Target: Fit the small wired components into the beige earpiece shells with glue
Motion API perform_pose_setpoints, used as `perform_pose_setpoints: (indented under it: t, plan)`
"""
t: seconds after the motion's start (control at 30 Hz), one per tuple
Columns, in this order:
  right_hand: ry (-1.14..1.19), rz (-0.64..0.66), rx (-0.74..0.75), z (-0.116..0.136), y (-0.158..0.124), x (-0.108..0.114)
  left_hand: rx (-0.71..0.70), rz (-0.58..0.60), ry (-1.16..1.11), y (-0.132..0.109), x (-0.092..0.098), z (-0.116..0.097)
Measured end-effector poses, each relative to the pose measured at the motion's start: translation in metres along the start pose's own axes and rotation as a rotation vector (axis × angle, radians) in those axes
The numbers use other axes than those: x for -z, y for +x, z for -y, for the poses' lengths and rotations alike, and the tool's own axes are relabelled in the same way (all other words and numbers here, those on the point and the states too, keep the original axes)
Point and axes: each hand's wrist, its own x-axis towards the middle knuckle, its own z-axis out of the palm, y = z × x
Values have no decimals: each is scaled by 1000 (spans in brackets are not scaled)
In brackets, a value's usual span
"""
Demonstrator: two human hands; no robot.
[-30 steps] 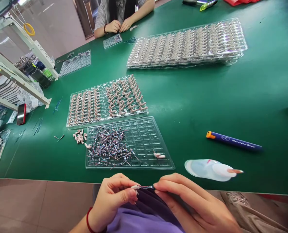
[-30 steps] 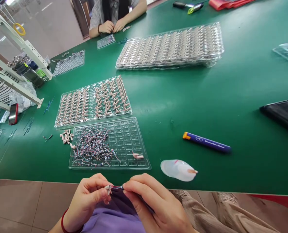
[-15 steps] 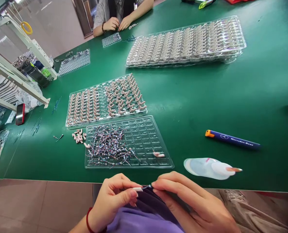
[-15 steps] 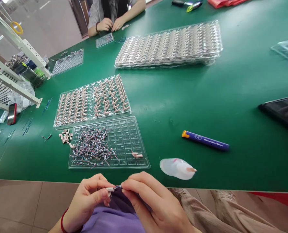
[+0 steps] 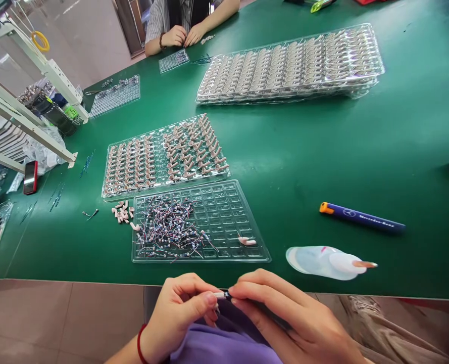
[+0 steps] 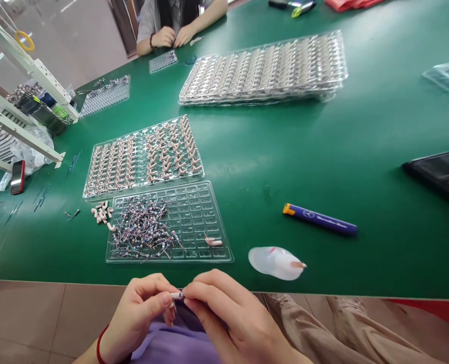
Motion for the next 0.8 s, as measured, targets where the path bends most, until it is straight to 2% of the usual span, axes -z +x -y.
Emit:
perform_pose_setpoints:
  t: [0.27,0.53,0.8]
  plan:
    - [4,21,-13,2,0,1,87,-15,-92,0,-4,-2]
    - [15,46,-52,1,1,2,109,-23,-103,0,-6,-4]
    - [23,40,-99,3,2,3,245,-44,-196,2,-11,-6]
